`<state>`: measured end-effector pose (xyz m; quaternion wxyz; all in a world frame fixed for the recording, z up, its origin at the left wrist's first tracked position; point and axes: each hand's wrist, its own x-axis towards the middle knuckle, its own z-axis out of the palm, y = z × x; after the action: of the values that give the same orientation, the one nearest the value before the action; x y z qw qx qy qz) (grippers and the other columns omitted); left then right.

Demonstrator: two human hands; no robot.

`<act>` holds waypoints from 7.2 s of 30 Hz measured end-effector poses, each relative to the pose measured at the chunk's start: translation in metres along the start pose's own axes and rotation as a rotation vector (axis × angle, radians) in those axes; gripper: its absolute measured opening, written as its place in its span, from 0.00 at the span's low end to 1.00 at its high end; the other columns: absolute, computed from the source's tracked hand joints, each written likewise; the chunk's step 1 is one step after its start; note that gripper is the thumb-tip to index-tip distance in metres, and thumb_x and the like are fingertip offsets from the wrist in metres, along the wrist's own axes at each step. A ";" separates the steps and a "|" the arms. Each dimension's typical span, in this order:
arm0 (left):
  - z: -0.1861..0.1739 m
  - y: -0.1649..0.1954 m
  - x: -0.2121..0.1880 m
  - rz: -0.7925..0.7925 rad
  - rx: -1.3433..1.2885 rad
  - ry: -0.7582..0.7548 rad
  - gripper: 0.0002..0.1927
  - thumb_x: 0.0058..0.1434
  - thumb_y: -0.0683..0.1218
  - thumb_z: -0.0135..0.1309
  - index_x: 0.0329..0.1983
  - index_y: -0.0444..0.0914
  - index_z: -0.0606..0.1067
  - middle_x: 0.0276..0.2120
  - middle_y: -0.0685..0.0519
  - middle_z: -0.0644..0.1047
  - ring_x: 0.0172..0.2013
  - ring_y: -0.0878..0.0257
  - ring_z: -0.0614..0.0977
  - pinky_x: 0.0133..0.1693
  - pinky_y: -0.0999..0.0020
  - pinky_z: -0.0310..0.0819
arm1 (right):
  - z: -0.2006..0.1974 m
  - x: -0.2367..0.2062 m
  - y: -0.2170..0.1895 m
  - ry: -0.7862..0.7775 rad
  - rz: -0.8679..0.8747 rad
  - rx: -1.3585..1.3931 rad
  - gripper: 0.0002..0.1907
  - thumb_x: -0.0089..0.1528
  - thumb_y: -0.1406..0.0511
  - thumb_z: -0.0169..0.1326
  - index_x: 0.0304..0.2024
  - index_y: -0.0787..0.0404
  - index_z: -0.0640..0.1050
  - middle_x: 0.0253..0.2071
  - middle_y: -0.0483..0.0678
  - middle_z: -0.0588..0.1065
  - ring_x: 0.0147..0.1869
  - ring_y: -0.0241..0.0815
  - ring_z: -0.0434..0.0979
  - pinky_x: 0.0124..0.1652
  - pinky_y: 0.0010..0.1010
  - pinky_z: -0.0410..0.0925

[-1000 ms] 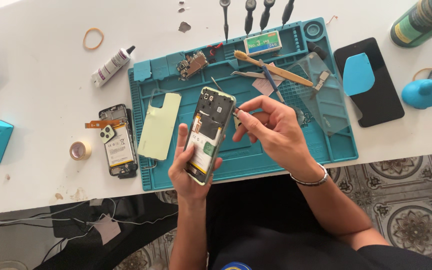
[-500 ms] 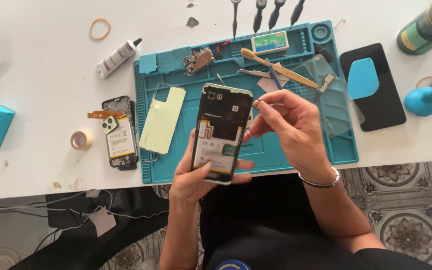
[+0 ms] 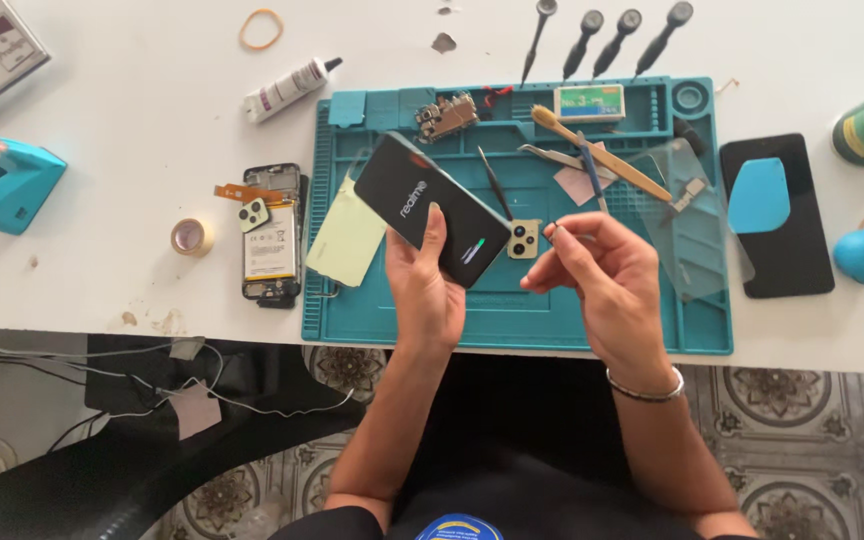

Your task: The person repairs a smartphone at a workbench. They use tweezers to work inside the opened phone, detach the back cover and frame, handle the battery and camera module, press the frame into place, and reassemble the phone, at one point powering the screen on to check it.

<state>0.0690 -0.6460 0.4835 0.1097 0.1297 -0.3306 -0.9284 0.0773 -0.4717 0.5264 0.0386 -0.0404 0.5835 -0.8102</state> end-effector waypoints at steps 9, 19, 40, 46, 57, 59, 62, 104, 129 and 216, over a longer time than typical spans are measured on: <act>0.008 -0.005 -0.012 0.091 -0.188 -0.028 0.22 0.73 0.46 0.51 0.67 0.39 0.63 0.55 0.50 0.74 0.56 0.60 0.79 0.56 0.59 0.78 | 0.009 -0.006 0.023 0.020 0.039 0.052 0.07 0.67 0.70 0.54 0.44 0.69 0.80 0.64 0.56 0.71 0.56 0.43 0.81 0.49 0.32 0.77; 0.005 0.024 -0.019 -0.036 -0.120 -0.355 0.25 0.79 0.52 0.37 0.75 0.40 0.55 0.61 0.44 0.71 0.61 0.51 0.77 0.60 0.51 0.80 | -0.004 0.006 0.026 0.026 0.025 0.148 0.07 0.69 0.72 0.53 0.45 0.72 0.80 0.59 0.53 0.75 0.52 0.38 0.79 0.52 0.31 0.76; -0.038 0.036 -0.004 -0.018 0.172 -0.414 0.33 0.75 0.63 0.35 0.71 0.35 0.58 0.57 0.39 0.75 0.54 0.46 0.83 0.42 0.50 0.88 | -0.005 0.009 0.035 0.084 -0.038 0.139 0.07 0.71 0.72 0.53 0.47 0.69 0.80 0.53 0.53 0.78 0.50 0.40 0.81 0.49 0.33 0.77; -0.041 0.039 -0.004 -0.048 0.110 -0.379 0.40 0.74 0.69 0.22 0.70 0.34 0.59 0.58 0.40 0.74 0.55 0.45 0.81 0.40 0.48 0.87 | -0.002 0.008 0.035 0.091 -0.022 0.132 0.07 0.71 0.72 0.53 0.48 0.69 0.80 0.48 0.52 0.80 0.47 0.40 0.83 0.48 0.34 0.78; -0.043 0.043 -0.001 -0.076 0.107 -0.344 0.34 0.76 0.65 0.22 0.69 0.36 0.60 0.57 0.40 0.74 0.54 0.46 0.82 0.39 0.50 0.88 | 0.000 0.008 0.037 0.085 -0.043 0.146 0.07 0.72 0.71 0.52 0.49 0.68 0.80 0.46 0.53 0.80 0.47 0.42 0.84 0.49 0.36 0.79; -0.043 0.044 -0.001 -0.104 0.078 -0.309 0.32 0.78 0.63 0.23 0.69 0.36 0.60 0.56 0.39 0.74 0.52 0.45 0.83 0.39 0.50 0.87 | 0.001 0.008 0.036 0.091 -0.055 0.181 0.07 0.73 0.70 0.51 0.49 0.67 0.79 0.45 0.54 0.81 0.47 0.43 0.84 0.48 0.37 0.79; -0.045 0.046 0.001 -0.120 -0.050 -0.250 0.28 0.79 0.60 0.24 0.68 0.38 0.61 0.56 0.40 0.75 0.49 0.47 0.84 0.37 0.55 0.86 | 0.004 0.007 0.037 0.137 -0.050 0.230 0.06 0.70 0.70 0.51 0.46 0.66 0.78 0.47 0.52 0.81 0.47 0.41 0.84 0.48 0.36 0.78; -0.025 0.020 -0.010 -0.086 -0.143 -0.150 0.37 0.69 0.70 0.29 0.76 0.51 0.50 0.65 0.49 0.68 0.59 0.49 0.78 0.59 0.49 0.78 | 0.060 -0.004 0.061 -0.101 0.092 -0.284 0.06 0.66 0.69 0.57 0.42 0.68 0.81 0.30 0.44 0.81 0.27 0.25 0.75 0.26 0.16 0.67; -0.042 0.050 -0.029 0.043 -0.010 -0.231 0.37 0.70 0.70 0.30 0.71 0.42 0.57 0.57 0.46 0.72 0.51 0.55 0.80 0.47 0.63 0.81 | 0.078 -0.027 0.059 -0.344 -0.020 -0.263 0.08 0.65 0.75 0.54 0.48 0.68 0.72 0.42 0.52 0.82 0.48 0.38 0.84 0.47 0.28 0.77; -0.041 0.052 -0.016 -0.354 -0.071 -0.491 0.52 0.69 0.76 0.16 0.76 0.32 0.61 0.62 0.37 0.73 0.43 0.56 0.83 0.45 0.61 0.83 | 0.065 -0.025 0.038 -0.479 -0.438 -0.842 0.29 0.46 0.68 0.69 0.50 0.59 0.76 0.19 0.42 0.65 0.22 0.37 0.69 0.25 0.30 0.64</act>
<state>0.1034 -0.7047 0.4889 -0.1327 -0.0469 -0.2866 -0.9476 0.1100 -0.5419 0.5105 -0.0188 -0.3572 0.8109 -0.4631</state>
